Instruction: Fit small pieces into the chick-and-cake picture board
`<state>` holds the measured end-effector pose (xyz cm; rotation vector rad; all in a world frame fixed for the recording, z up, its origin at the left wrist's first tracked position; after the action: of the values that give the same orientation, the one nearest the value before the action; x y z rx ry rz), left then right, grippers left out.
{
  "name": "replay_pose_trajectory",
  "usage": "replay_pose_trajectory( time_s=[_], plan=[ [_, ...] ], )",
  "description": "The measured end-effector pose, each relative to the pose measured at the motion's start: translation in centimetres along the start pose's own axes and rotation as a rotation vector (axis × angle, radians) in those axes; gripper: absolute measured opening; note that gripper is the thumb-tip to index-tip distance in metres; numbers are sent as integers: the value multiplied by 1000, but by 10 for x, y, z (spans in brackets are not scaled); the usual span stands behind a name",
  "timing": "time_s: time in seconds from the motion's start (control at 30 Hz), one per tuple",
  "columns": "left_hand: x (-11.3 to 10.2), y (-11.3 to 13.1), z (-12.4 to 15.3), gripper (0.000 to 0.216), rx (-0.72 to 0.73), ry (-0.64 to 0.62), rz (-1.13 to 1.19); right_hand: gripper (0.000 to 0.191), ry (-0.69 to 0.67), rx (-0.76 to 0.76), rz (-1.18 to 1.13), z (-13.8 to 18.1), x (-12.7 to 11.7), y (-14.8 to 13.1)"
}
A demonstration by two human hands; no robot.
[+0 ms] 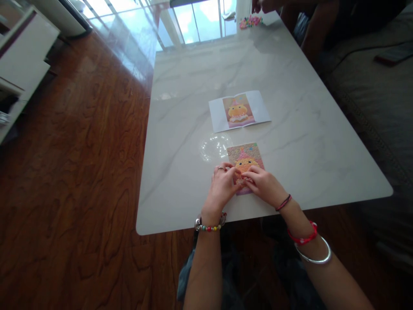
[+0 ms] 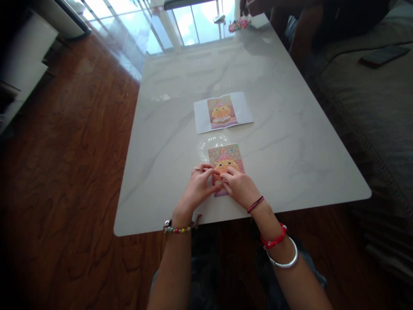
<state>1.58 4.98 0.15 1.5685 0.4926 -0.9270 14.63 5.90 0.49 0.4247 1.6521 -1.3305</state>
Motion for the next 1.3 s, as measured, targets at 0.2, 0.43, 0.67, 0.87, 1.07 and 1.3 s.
replay_pose_trajectory(
  time_s=[0.2,0.43,0.67,0.87,1.07,1.3],
  plan=[
    [0,0,1,29,-68,-2,0,17,0,28,107,-1,5,-4],
    [0,2,3,28,-122,-2,11,17,-28,46,239,-2,5,-9],
    [2,3,5,27,-190,27,27,5,-118,55,211,-14,7,-5],
    [1,4,7,29,-217,21,14,5,-175,94,260,-15,8,-4],
    [-1,6,7,26,-252,25,9,5,-208,90,290,-13,10,-4],
    [-1,7,7,25,-257,40,18,6,-105,49,179,-9,6,-5]
  ],
)
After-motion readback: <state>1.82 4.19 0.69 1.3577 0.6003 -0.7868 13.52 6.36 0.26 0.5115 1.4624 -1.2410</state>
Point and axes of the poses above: each hand's wrist, its own z-axis away from the middle knuckle, its own x-axis out of the palm, y = z × x, the point moved 4 cm from there along -z, towards the middle knuckle, and after that the axes turned 7 degrees about x, right-handed, at the moved point
